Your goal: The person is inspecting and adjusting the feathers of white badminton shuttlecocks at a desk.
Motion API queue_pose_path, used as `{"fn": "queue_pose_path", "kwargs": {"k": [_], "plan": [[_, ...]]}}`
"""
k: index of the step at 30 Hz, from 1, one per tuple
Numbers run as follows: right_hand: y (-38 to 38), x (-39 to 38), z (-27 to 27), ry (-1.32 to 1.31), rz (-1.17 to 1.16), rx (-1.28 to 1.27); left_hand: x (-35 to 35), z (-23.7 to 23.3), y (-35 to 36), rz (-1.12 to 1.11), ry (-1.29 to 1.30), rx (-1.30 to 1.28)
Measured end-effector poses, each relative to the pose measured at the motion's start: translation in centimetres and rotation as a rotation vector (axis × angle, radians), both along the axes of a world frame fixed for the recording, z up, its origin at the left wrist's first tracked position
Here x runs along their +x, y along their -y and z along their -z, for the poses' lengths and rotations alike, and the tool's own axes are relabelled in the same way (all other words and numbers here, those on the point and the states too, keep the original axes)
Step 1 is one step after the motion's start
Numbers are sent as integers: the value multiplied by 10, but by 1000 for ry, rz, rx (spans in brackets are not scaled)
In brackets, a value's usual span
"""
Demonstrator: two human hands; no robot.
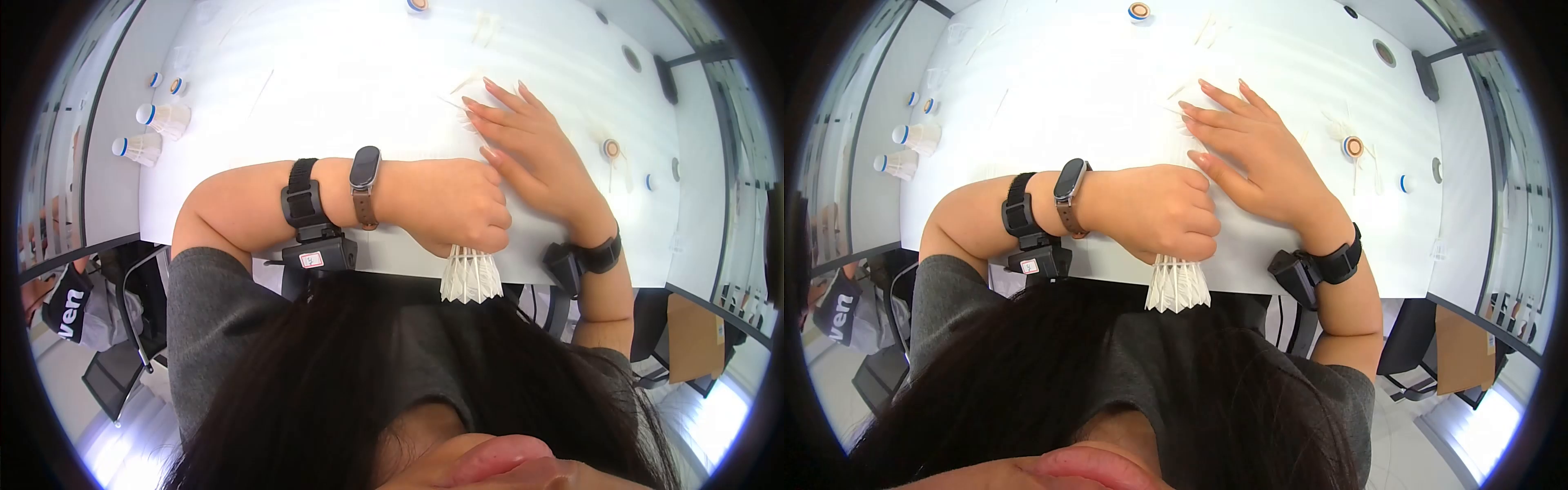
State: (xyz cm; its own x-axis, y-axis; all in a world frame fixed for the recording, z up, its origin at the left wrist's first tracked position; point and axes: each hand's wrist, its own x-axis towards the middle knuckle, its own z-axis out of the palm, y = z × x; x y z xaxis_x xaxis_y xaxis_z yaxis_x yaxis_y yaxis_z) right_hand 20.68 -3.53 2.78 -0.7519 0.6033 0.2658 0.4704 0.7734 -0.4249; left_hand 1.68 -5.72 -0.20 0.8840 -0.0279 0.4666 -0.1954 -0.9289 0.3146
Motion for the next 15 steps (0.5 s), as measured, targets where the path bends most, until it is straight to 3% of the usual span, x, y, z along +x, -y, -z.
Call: {"fn": "queue_pose_path", "kwargs": {"k": [5, 10, 15], "plan": [[0, 2, -3, -131, 43, 53, 2, 1, -3, -51, 130, -6], [-5, 7, 5, -393, 228, -41, 2, 0, -4, -160, 247, -64], [-5, 13, -3, -414, 419, -148, -1, -1, -9, -166, 142, -82]]}}
